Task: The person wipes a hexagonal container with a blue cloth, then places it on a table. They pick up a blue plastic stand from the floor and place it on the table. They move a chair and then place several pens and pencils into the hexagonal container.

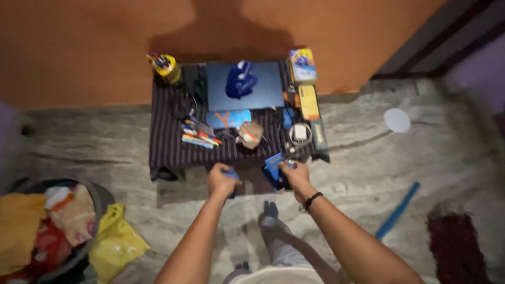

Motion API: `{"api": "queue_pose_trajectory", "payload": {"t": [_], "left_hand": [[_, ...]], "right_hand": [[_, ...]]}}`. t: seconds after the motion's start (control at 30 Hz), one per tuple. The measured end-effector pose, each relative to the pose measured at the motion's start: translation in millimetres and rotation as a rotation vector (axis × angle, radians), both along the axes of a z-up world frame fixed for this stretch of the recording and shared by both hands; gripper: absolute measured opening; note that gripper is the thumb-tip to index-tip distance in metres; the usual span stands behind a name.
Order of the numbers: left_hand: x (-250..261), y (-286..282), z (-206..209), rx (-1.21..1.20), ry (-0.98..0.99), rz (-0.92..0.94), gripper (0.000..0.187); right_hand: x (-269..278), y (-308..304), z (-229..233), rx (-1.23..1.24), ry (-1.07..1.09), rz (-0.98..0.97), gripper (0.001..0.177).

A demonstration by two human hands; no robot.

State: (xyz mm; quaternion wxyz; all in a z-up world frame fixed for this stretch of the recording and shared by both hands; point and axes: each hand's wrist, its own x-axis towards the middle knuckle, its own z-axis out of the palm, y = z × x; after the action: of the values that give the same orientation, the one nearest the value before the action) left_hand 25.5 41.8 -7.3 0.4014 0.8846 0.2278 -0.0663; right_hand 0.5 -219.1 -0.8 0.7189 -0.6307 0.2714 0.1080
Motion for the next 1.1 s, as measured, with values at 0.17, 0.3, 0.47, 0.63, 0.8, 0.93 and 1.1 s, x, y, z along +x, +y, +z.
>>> {"api": "queue_pose_trajectory", "payload": {"t": [0.17,0.3,0.47,0.63,0.8,0.93,1.1], "left_hand": [[38.7,23.4,16.3,0.081,0.085,0.139,0.068],[57.5,29.6,32.1,0.105,0.005,0.247,0.081],[101.8,45.9,61.6,0.043,0.041,0.239,0.084],[169.7,79.6,82.1,0.109,0.253,0.143,0.085],[203.2,101.7,68.4,0.153,0.288,0.055,0.079],[225.7,100.0,62.5,0.08,0.259,0.018,0.068],[235.7,92.0,60.2,0.068,0.241,-0.004,0.061]], "right_hand": [[76.6,31.7,9.3,-0.131,-0.149,0.168,0.023],[118.8,52.2,16.2,-0.142,-0.181,0.254,0.025],[155.7,83.7,24.0,-0.208,-0.182,0.296,0.02],[190.2,107.5,42.8,-0.156,-0.163,0.163,0.019],[203.9,115.7,30.6,-0.045,-0.017,0.042,0.017],[228.6,101.9,17.8,0.054,0.11,-0.049,0.018],[250.9,84.3,2.5,0.229,0.111,-0.072,0.017]]}}
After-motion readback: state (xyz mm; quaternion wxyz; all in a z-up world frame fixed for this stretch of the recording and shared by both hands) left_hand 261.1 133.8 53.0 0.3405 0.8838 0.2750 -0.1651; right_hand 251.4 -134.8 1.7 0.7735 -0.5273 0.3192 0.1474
